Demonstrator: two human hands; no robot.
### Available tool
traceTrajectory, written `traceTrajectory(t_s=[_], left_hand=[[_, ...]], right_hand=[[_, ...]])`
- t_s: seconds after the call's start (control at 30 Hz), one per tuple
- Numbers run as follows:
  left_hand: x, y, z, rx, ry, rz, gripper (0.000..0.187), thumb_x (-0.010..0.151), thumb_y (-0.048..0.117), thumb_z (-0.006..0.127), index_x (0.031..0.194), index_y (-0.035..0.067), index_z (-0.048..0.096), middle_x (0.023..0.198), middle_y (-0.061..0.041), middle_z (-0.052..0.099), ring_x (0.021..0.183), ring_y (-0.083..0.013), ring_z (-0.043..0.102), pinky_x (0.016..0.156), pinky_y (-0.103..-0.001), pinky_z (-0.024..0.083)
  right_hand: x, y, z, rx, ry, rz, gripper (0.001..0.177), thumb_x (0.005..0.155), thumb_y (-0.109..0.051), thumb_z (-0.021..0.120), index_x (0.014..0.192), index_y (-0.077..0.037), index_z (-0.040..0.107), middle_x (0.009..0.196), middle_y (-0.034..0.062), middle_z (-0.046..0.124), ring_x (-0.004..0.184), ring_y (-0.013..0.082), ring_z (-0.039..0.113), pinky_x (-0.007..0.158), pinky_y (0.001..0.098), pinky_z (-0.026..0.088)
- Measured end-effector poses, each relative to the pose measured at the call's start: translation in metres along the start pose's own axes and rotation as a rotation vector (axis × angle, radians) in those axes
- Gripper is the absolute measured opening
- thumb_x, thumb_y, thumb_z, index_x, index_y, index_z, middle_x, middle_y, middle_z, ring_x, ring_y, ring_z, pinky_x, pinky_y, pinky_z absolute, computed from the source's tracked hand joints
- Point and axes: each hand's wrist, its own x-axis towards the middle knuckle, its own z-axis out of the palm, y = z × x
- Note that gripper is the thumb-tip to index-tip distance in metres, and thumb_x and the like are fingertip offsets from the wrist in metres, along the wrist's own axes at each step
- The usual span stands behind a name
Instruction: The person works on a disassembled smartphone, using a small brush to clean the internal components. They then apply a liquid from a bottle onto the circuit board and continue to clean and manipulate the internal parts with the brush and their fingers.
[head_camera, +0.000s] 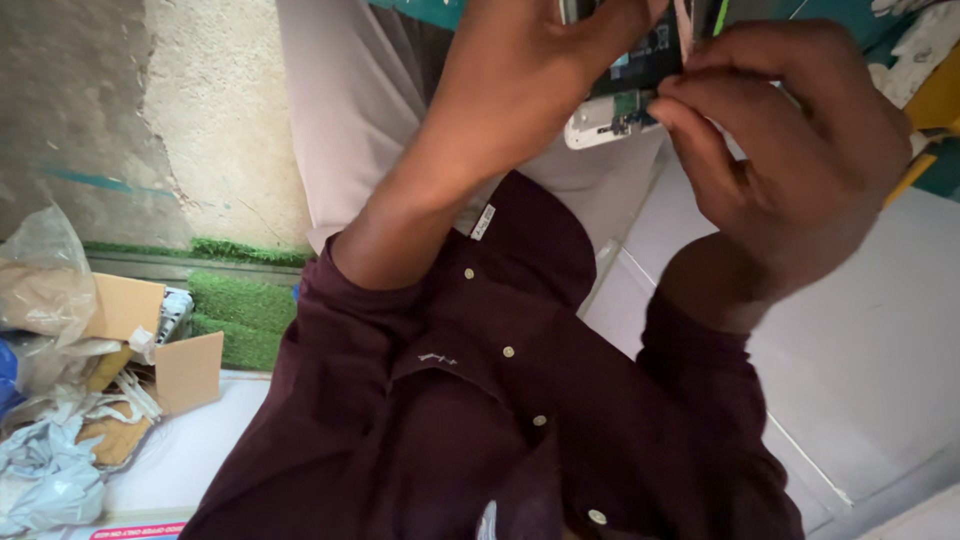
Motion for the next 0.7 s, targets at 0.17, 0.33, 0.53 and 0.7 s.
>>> traceTrajectory(t_s=[0.17, 0.33, 0.53, 0.7], left_hand=[[-0.002, 0.000, 0.002, 0.116, 0.049, -0.068, 0.012, 0.106, 0.010, 0.067, 0.099, 0.000, 0.067, 0.072, -0.002, 0.059, 0.063, -0.0072, 0.056, 0.056, -0.027, 0.042], [-0.006, -0.002, 0.001, 0.216, 0.030, -0.153, 0.022, 0.105, 0.012, 0.062, 0.085, 0.003, 0.066, 0.059, 0.000, 0.054, 0.050, -0.0069, 0.053, 0.046, -0.028, 0.036], [-0.008, -0.002, 0.003, 0.195, 0.055, -0.137, 0.020, 0.104, 0.013, 0.061, 0.086, 0.004, 0.066, 0.060, 0.001, 0.057, 0.051, -0.0055, 0.056, 0.046, -0.026, 0.039], [-0.008, -0.005, 0.004, 0.196, 0.056, -0.080, 0.017, 0.106, 0.011, 0.062, 0.091, 0.004, 0.066, 0.064, -0.001, 0.057, 0.055, -0.0069, 0.056, 0.049, -0.028, 0.039]], right_hand=[[0.011, -0.008, -0.007, -0.183, -0.064, -0.082, 0.018, 0.098, -0.010, 0.082, 0.110, 0.001, 0.074, 0.113, 0.0087, 0.070, 0.092, 0.0168, 0.070, 0.074, 0.0251, 0.054], [0.014, -0.015, -0.004, -0.189, -0.038, -0.058, 0.018, 0.096, -0.006, 0.088, 0.107, 0.001, 0.075, 0.108, 0.0088, 0.070, 0.087, 0.0171, 0.070, 0.070, 0.0255, 0.052], [0.011, -0.009, 0.004, -0.211, -0.020, -0.084, 0.021, 0.087, 0.000, 0.087, 0.104, 0.001, 0.075, 0.106, 0.0088, 0.071, 0.083, 0.0182, 0.069, 0.068, 0.0267, 0.052], [0.006, 0.000, 0.001, -0.157, -0.064, -0.103, 0.023, 0.091, 0.002, 0.083, 0.112, 0.001, 0.075, 0.113, 0.0094, 0.070, 0.091, 0.0182, 0.070, 0.073, 0.0252, 0.053]])
